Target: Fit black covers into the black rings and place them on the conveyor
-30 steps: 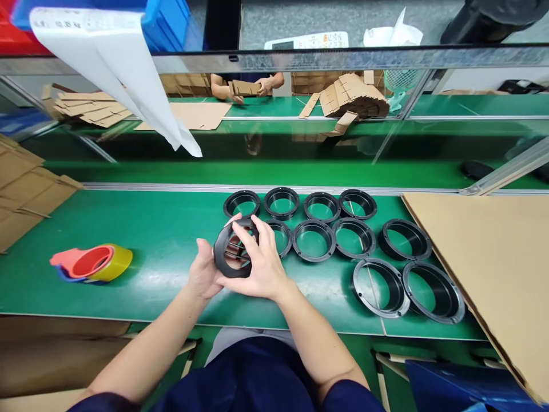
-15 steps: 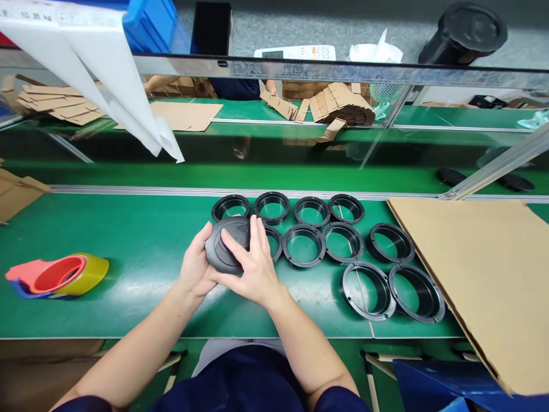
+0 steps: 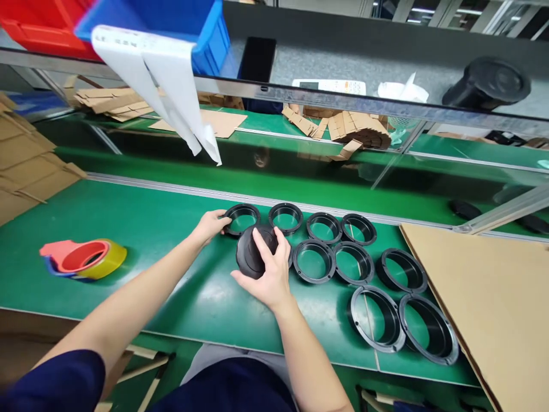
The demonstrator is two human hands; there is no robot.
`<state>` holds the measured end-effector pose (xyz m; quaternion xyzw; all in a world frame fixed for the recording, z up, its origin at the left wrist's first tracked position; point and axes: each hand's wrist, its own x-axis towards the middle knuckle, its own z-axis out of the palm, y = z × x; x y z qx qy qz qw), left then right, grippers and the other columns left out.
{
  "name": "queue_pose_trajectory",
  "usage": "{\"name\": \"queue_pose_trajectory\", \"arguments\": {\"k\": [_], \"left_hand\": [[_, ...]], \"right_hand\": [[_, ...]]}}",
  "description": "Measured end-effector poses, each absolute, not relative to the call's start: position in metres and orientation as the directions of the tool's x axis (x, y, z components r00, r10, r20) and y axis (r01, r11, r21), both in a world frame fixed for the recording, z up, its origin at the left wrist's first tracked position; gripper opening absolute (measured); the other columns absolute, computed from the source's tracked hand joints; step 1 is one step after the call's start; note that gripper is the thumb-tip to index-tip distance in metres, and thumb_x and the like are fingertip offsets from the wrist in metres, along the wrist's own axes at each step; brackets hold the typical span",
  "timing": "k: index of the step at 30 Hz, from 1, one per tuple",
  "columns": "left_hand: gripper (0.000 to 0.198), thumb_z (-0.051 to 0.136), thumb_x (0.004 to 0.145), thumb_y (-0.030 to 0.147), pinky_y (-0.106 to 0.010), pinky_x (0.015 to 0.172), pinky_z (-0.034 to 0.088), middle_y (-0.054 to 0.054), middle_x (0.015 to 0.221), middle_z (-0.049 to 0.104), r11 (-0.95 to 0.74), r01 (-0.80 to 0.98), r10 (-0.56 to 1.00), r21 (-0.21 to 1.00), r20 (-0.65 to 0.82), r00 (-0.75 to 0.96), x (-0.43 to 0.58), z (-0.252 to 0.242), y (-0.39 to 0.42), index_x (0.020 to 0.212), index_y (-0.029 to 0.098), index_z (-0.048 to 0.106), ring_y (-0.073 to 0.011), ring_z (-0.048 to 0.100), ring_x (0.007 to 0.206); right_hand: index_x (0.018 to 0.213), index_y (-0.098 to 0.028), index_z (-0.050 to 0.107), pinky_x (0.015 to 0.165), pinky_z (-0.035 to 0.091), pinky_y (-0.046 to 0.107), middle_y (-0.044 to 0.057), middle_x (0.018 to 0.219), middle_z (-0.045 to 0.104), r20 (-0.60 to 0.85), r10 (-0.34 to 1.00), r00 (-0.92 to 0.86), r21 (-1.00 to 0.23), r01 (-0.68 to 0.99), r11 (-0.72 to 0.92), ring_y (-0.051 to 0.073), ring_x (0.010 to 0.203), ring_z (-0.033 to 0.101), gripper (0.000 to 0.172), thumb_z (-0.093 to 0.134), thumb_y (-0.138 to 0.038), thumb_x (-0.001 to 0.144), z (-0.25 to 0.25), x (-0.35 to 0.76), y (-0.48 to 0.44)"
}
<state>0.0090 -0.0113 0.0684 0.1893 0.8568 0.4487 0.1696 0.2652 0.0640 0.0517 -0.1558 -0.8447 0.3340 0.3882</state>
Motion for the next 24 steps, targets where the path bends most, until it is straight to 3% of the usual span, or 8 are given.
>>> {"name": "queue_pose_trajectory", "arguments": {"k": [2,6,9,12,16,20,24], "left_hand": [[0.042,0.064,0.063,0.032,-0.029,0.049,0.043,-0.001,0.062,0.063,0.506,0.132,0.486,0.853,-0.155,-0.860,0.018,0.068,-0.041,0.098,0.012,0.074,-0.0154,0.051,0.045],[0.052,0.074,0.062,0.043,-0.027,0.049,0.044,-0.002,0.068,0.068,0.452,0.018,0.485,0.892,-0.229,-0.844,0.047,0.072,-0.112,0.104,0.012,0.072,-0.0129,0.052,0.045],[0.070,0.079,0.063,0.058,-0.030,0.057,0.053,-0.004,0.074,0.071,0.419,-0.105,0.537,0.902,-0.339,-0.772,0.064,0.075,-0.156,0.115,0.012,0.070,-0.0183,0.063,0.058],[0.083,0.081,0.061,0.065,-0.032,0.064,0.056,-0.007,0.081,0.074,0.443,-0.109,0.512,0.890,-0.351,-0.784,0.070,0.083,-0.186,0.124,0.013,0.067,-0.0247,0.071,0.077],[0.074,0.083,0.058,0.067,-0.033,0.070,0.056,-0.009,0.086,0.077,0.406,-0.080,0.414,0.910,-0.261,-0.872,0.070,0.096,-0.214,0.112,0.017,0.072,-0.0279,0.073,0.087],[0.070,0.084,0.055,0.068,-0.037,0.078,0.057,-0.009,0.082,0.077,0.396,-0.098,0.355,0.913,-0.251,-0.901,0.073,0.102,-0.235,0.105,0.020,0.074,-0.0287,0.072,0.086],[0.066,0.075,0.066,0.069,-0.040,0.085,0.057,-0.009,0.091,0.077,0.480,0.008,0.345,0.877,-0.180,-0.921,0.078,0.093,-0.246,0.110,0.020,0.074,-0.0295,0.072,0.089]], "right_hand": [[0.153,-0.028,0.051,0.119,0.038,0.060,0.014,0.163,0.021,0.588,0.453,-0.670,-0.623,-0.019,0.782,0.040,0.147,0.033,0.085,0.083,-0.052,0.078,0.050,0.266,0.060],[0.150,-0.027,0.055,0.118,0.038,0.062,0.015,0.164,0.016,0.617,0.286,-0.733,-0.504,-0.088,0.859,0.042,0.146,0.031,0.087,0.084,-0.059,0.075,0.048,0.263,0.049],[0.150,-0.027,0.056,0.118,0.036,0.062,0.016,0.163,0.014,0.571,0.159,-0.805,-0.436,-0.133,0.890,0.042,0.146,0.030,0.091,0.086,-0.064,0.072,0.050,0.248,0.032],[0.153,-0.029,0.053,0.117,0.037,0.062,0.017,0.162,0.017,0.462,0.085,-0.883,-0.395,-0.119,0.911,0.043,0.144,0.029,0.098,0.087,-0.071,0.070,0.054,0.222,0.012],[0.153,-0.032,0.053,0.114,0.040,0.061,0.019,0.159,0.027,0.317,0.081,-0.945,-0.389,-0.051,0.920,0.045,0.140,0.034,0.096,0.085,-0.073,0.072,0.063,0.188,-0.006],[0.152,-0.031,0.055,0.114,0.040,0.062,0.021,0.157,0.032,0.243,0.094,-0.965,-0.376,-0.004,0.927,0.046,0.139,0.037,0.092,0.084,-0.072,0.074,0.065,0.172,-0.015],[0.154,-0.029,0.051,0.117,0.034,0.065,0.022,0.161,0.029,0.226,0.051,-0.973,-0.336,-0.029,0.941,0.049,0.145,0.032,0.096,0.083,-0.072,0.075,0.059,0.170,-0.018]]}}
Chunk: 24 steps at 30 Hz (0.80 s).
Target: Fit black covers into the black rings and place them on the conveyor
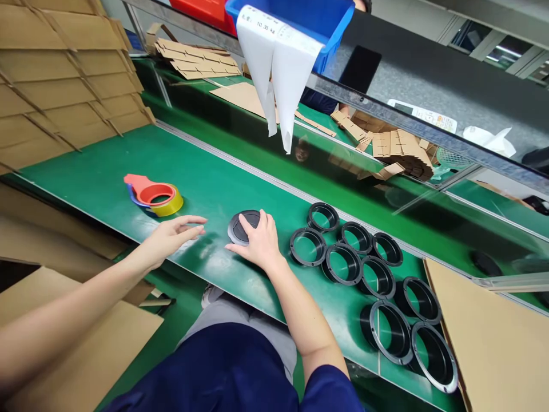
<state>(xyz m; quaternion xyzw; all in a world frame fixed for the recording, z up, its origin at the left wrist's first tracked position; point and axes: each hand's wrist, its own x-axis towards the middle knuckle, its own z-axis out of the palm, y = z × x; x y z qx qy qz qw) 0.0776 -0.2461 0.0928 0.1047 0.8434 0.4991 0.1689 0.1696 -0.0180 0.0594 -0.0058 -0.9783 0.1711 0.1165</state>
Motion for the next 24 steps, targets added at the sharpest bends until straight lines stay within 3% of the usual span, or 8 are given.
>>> {"name": "queue_pose_trajectory", "arguments": {"k": [3,5,8,10,15,20,22,24], "left_hand": [[0.060,0.062,0.082,0.066,-0.045,0.097,0.056,-0.012,0.114,0.076,0.557,0.233,0.412,0.797,-0.022,-0.911,0.081,0.098,-0.237,0.118,0.020,0.073,-0.0326,0.071,0.103],[0.058,0.050,0.093,0.061,-0.048,0.112,0.047,-0.012,0.137,0.067,0.532,0.450,0.500,0.717,0.163,-0.850,0.080,0.114,-0.219,0.130,0.021,0.068,-0.0342,0.062,0.126],[0.063,0.038,0.102,0.055,-0.053,0.128,0.022,-0.011,0.162,0.043,0.413,0.735,0.598,0.537,0.449,-0.664,0.077,0.140,-0.178,0.153,0.020,0.047,-0.0322,0.029,0.155],[0.071,0.037,0.102,0.058,-0.056,0.128,0.012,-0.013,0.169,0.030,0.356,0.820,0.673,0.447,0.486,-0.557,0.075,0.141,-0.148,0.160,0.018,0.036,-0.0342,0.015,0.159],[0.071,0.031,0.101,0.054,-0.060,0.127,0.002,-0.017,0.166,0.033,0.387,0.860,0.900,0.331,0.066,-0.431,0.084,0.083,-0.104,0.160,0.015,0.035,-0.0345,0.025,0.157],[0.068,0.025,0.103,0.050,-0.069,0.123,-0.002,-0.016,0.170,0.022,0.439,0.869,0.898,0.227,-0.112,-0.425,0.082,0.073,-0.103,0.164,0.018,0.027,-0.0350,0.013,0.159],[0.080,0.044,0.097,0.061,-0.076,0.119,0.002,-0.018,0.172,0.012,0.481,0.852,0.870,0.208,-0.235,-0.434,0.077,0.084,-0.103,0.165,0.023,0.024,-0.0420,0.004,0.159],[0.103,0.071,0.080,0.061,-0.081,0.114,0.012,-0.021,0.172,0.009,0.530,0.826,0.828,0.193,-0.327,-0.455,0.074,0.095,-0.103,0.165,0.027,0.022,-0.0497,0.001,0.157]], "right_hand": [[0.160,-0.024,0.042,0.121,0.024,0.069,0.022,0.166,0.021,0.303,0.021,-0.953,-0.315,-0.079,0.946,0.050,0.153,0.018,0.096,0.076,-0.071,0.083,0.057,0.176,-0.015],[0.161,-0.020,0.037,0.122,0.021,0.069,0.021,0.167,0.021,0.426,0.064,-0.903,-0.357,-0.102,0.929,0.045,0.156,0.014,0.086,0.061,-0.069,0.095,0.057,0.187,-0.009],[0.157,-0.014,0.042,0.124,0.027,0.064,0.020,0.160,0.038,0.652,0.213,-0.728,-0.463,-0.160,0.872,0.035,0.152,0.030,0.067,0.036,-0.057,0.106,0.053,0.210,0.003],[0.151,-0.015,0.050,0.122,0.035,0.060,0.018,0.147,0.053,0.732,0.292,-0.616,-0.505,-0.202,0.839,0.032,0.143,0.045,0.059,0.032,-0.049,0.107,0.049,0.224,0.010],[0.137,-0.016,0.063,0.112,0.049,0.049,0.014,0.128,0.067,0.762,0.393,-0.515,-0.577,-0.262,0.774,0.026,0.127,0.059,0.044,0.037,-0.036,0.107,0.046,0.236,0.024],[0.127,-0.019,0.069,0.107,0.051,0.049,0.012,0.120,0.070,0.662,0.511,-0.549,-0.710,-0.237,0.663,0.026,0.118,0.063,0.046,0.031,-0.035,0.107,0.054,0.235,0.030],[0.123,-0.019,0.071,0.104,0.052,0.049,0.012,0.116,0.071,0.640,0.535,-0.552,-0.739,-0.250,0.626,0.026,0.114,0.064,0.045,0.032,-0.035,0.107,0.055,0.237,0.031],[0.116,-0.018,0.073,0.100,0.054,0.046,0.012,0.110,0.073,0.637,0.550,-0.540,-0.751,-0.273,0.601,0.025,0.109,0.065,0.043,0.034,-0.035,0.108,0.055,0.238,0.032]]}}
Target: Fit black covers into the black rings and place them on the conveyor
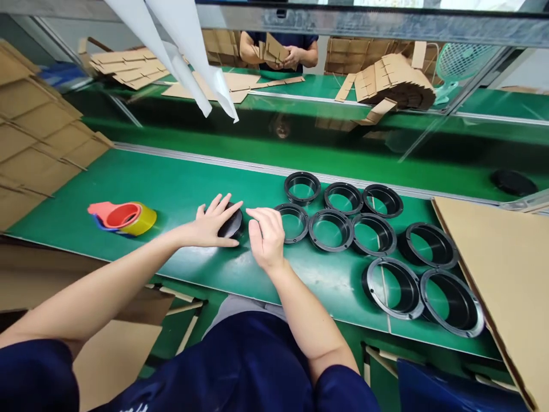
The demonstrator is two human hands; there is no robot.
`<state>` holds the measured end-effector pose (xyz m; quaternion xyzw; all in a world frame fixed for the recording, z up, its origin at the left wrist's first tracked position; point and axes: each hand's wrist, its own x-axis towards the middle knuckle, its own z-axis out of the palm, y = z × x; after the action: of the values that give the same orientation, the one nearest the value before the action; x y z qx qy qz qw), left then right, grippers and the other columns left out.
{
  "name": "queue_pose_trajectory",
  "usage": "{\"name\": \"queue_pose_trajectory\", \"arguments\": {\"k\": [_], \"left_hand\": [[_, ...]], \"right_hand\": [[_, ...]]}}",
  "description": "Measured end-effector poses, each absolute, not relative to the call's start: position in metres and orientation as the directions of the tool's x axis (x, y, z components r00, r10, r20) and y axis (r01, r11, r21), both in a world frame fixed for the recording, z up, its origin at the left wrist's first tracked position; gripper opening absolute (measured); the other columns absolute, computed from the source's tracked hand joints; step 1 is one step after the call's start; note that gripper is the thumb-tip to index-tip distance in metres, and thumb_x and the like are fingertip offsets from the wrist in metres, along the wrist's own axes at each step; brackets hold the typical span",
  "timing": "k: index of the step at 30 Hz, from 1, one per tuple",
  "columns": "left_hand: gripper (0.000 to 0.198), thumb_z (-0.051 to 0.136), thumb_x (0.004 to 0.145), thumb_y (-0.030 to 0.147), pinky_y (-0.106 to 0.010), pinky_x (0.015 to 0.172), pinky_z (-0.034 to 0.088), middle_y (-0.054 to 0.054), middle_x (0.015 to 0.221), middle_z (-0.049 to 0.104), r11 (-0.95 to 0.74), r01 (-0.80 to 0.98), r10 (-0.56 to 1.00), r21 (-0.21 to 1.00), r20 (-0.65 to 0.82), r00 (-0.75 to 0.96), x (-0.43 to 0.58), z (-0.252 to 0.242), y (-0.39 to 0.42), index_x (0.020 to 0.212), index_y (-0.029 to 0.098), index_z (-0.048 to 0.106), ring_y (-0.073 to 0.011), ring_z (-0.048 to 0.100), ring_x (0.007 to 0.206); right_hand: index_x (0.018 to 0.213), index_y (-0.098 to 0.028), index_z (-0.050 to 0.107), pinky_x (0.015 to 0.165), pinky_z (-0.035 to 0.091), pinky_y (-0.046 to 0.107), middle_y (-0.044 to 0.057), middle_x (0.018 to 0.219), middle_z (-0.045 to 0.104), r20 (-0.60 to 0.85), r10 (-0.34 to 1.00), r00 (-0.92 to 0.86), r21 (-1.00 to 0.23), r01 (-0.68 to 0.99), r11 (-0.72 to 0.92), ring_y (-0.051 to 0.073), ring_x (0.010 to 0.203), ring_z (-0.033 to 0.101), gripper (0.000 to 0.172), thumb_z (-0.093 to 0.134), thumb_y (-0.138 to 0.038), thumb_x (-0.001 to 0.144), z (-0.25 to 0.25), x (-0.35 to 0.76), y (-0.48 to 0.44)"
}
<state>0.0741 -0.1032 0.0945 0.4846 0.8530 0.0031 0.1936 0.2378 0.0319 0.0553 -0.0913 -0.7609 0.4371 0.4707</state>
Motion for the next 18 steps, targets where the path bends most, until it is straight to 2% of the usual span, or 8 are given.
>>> {"name": "queue_pose_trajectory", "arguments": {"k": [3,5,7,10,12,14,16,18], "left_hand": [[0.120,0.086,0.064,0.046,-0.072,0.117,0.027,-0.024,0.164,0.024,0.563,0.774,0.824,0.291,-0.266,-0.500,0.076,0.108,-0.115,0.164,0.025,0.023,-0.0485,0.017,0.154],[0.121,0.087,0.063,0.047,-0.063,0.121,0.031,-0.023,0.158,0.027,0.516,0.747,0.846,0.420,-0.111,-0.522,0.083,0.118,-0.135,0.163,0.023,0.023,-0.0436,0.025,0.151],[0.119,0.087,0.065,0.049,-0.060,0.123,0.031,-0.021,0.157,0.025,0.439,0.745,0.846,0.502,0.046,-0.531,0.094,0.129,-0.163,0.162,0.024,0.022,-0.0411,0.027,0.151],[0.110,0.086,0.070,0.046,-0.060,0.123,0.032,-0.019,0.157,0.027,0.403,0.756,0.795,0.515,0.213,-0.569,0.115,0.146,-0.216,0.160,0.029,0.025,-0.0403,0.030,0.150],[0.108,0.088,0.067,0.048,-0.061,0.124,0.031,-0.018,0.156,0.033,0.430,0.756,0.708,0.494,0.336,-0.622,0.130,0.159,-0.257,0.157,0.029,0.031,-0.0425,0.031,0.150],[0.115,0.091,0.057,0.058,-0.062,0.124,0.031,-0.017,0.153,0.039,0.513,0.717,0.513,0.471,0.501,-0.697,0.146,0.176,-0.303,0.154,0.028,0.037,-0.0457,0.033,0.147],[0.127,0.091,0.046,0.069,-0.060,0.124,0.031,-0.013,0.154,0.041,0.630,0.613,0.192,0.478,0.668,-0.719,0.161,0.195,-0.354,0.154,0.029,0.037,-0.0467,0.034,0.146],[0.130,0.086,0.050,0.075,-0.057,0.125,0.029,-0.005,0.161,0.032,0.720,0.471,-0.120,0.509,0.761,-0.638,0.171,0.213,-0.410,0.159,0.032,0.029,-0.0442,0.026,0.151]], "right_hand": [[0.108,-0.017,0.074,0.095,0.055,0.043,0.011,0.103,0.074,0.642,0.563,-0.520,-0.754,-0.298,0.585,0.024,0.102,0.067,0.040,0.037,-0.033,0.109,0.056,0.238,0.031],[0.105,-0.016,0.074,0.092,0.055,0.042,0.010,0.100,0.074,0.649,0.548,-0.527,-0.750,-0.327,0.575,0.023,0.099,0.067,0.037,0.039,-0.029,0.109,0.056,0.238,0.028],[0.104,-0.016,0.074,0.091,0.055,0.041,0.010,0.099,0.074,0.657,0.514,-0.552,-0.743,-0.355,0.567,0.023,0.097,0.067,0.034,0.041,-0.025,0.108,0.054,0.237,0.023],[0.103,-0.017,0.075,0.090,0.055,0.042,0.010,0.098,0.075,0.667,0.445,-0.598,-0.721,-0.369,0.586,0.023,0.097,0.068,0.032,0.044,-0.024,0.108,0.046,0.237,0.015],[0.103,-0.018,0.076,0.089,0.055,0.043,0.009,0.097,0.075,0.666,0.401,-0.629,-0.709,-0.366,0.603,0.024,0.096,0.069,0.031,0.046,-0.025,0.107,0.039,0.238,0.012],[0.100,-0.019,0.076,0.087,0.055,0.044,0.009,0.097,0.075,0.661,0.375,-0.650,-0.702,-0.358,0.616,0.026,0.094,0.070,0.029,0.049,-0.027,0.106,0.034,0.240,0.009],[0.096,-0.020,0.077,0.085,0.056,0.045,0.009,0.094,0.076,0.658,0.366,-0.658,-0.695,-0.343,0.632,0.027,0.090,0.071,0.028,0.052,-0.030,0.104,0.031,0.243,0.005],[0.092,-0.022,0.078,0.084,0.056,0.049,0.010,0.090,0.076,0.640,0.364,-0.677,-0.695,-0.308,0.650,0.030,0.087,0.072,0.030,0.053,-0.035,0.103,0.028,0.244,0.000]]}}
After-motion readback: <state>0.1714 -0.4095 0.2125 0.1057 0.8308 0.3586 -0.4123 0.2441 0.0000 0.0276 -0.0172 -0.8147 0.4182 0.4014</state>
